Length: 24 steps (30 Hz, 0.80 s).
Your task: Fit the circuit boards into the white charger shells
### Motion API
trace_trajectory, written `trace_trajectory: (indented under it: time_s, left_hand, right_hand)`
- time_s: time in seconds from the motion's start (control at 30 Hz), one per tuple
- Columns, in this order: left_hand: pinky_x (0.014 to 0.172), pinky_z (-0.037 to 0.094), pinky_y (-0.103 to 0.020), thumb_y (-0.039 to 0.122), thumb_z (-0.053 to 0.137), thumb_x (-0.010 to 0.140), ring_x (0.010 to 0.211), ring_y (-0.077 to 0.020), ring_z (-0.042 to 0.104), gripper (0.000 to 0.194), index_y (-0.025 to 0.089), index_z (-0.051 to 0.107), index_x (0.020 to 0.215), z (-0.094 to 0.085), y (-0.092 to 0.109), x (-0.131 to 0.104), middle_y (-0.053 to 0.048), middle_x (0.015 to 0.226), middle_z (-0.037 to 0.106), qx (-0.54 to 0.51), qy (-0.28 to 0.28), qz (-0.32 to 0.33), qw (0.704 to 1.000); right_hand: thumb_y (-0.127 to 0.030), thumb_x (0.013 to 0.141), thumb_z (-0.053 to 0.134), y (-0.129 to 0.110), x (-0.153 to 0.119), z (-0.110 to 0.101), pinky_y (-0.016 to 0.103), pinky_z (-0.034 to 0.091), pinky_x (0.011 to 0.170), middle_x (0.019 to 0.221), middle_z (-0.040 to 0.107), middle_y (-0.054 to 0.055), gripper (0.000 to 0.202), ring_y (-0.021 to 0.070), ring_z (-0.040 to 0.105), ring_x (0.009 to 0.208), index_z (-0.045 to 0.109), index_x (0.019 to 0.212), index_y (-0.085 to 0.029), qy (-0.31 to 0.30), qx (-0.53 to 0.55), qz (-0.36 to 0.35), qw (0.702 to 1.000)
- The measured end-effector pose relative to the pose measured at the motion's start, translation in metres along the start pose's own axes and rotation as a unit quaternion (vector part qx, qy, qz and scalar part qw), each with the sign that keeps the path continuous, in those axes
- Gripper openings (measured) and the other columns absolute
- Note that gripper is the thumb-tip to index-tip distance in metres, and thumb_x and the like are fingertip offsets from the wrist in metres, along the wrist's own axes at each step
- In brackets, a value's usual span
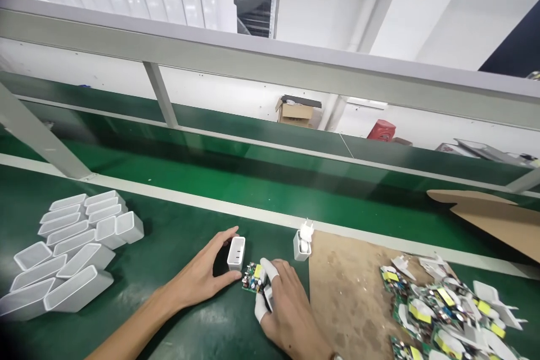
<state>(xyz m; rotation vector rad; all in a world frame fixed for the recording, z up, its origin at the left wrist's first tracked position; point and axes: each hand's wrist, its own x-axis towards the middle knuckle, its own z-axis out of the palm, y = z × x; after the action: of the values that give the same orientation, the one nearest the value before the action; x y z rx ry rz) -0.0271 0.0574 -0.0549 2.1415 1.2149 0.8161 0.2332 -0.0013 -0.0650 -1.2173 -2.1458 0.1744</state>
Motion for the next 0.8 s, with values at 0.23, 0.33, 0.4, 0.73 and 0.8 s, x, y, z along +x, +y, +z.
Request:
trace_trajectory:
  time_s: [0.23,0.33,0.4,0.73,0.8]
  left_hand:
    - [0.115,0.054,-0.052,0.023,0.073,0.095,0.136,-0.0314,0.064,0.086,0.036,0.026,0.166,0.012,0.001,-0.001,-0.01,0.152,0.062,-0.008,-0.012,-0.028,0.999]
    - [0.117,0.053,-0.05,0.016,0.069,0.095,0.137,-0.0288,0.063,0.088,0.038,0.022,0.166,0.017,0.005,-0.001,-0.009,0.153,0.06,-0.035,-0.01,0.018,0.999]
    - [0.118,0.052,-0.05,0.012,0.066,0.096,0.139,-0.0291,0.06,0.086,0.038,0.022,0.166,0.018,0.009,0.0,-0.01,0.154,0.059,-0.041,-0.017,0.047,0.998]
    - [0.12,0.05,-0.05,0.007,0.06,0.098,0.147,-0.0287,0.049,0.081,0.036,0.026,0.165,0.018,0.016,0.002,-0.01,0.157,0.055,-0.022,-0.052,0.066,0.996]
    - [0.121,0.049,-0.05,0.006,0.059,0.097,0.149,-0.0282,0.047,0.081,0.035,0.026,0.166,0.02,0.016,0.001,-0.009,0.158,0.055,-0.019,-0.055,0.074,0.996]
  right_hand:
    - [-0.016,0.095,0.059,-0.009,0.005,-0.021,0.04,0.068,0.091,0.138,0.064,0.016,0.057,0.0298,0.07,0.124,0.046,0.15,-0.023,0.066,0.069,0.049,0.994]
    - [-0.012,0.096,0.059,-0.012,0.008,-0.023,0.047,0.065,0.098,0.136,0.066,0.017,0.058,0.0321,0.067,0.129,0.046,0.151,-0.021,0.107,0.052,0.005,0.993]
    - [-0.01,0.096,0.057,-0.013,0.01,-0.022,0.049,0.064,0.1,0.134,0.067,0.018,0.057,0.032,0.066,0.128,0.046,0.151,-0.019,0.122,0.037,-0.019,0.992]
    - [-0.004,0.093,0.054,-0.016,0.012,-0.02,0.049,0.062,0.099,0.136,0.067,0.02,0.065,0.0329,0.064,0.13,0.042,0.156,-0.013,0.105,0.004,-0.046,0.993]
    - [-0.004,0.092,0.054,-0.016,0.012,-0.02,0.049,0.063,0.098,0.136,0.067,0.02,0.068,0.0335,0.065,0.129,0.04,0.158,-0.013,0.103,-0.004,-0.048,0.994]
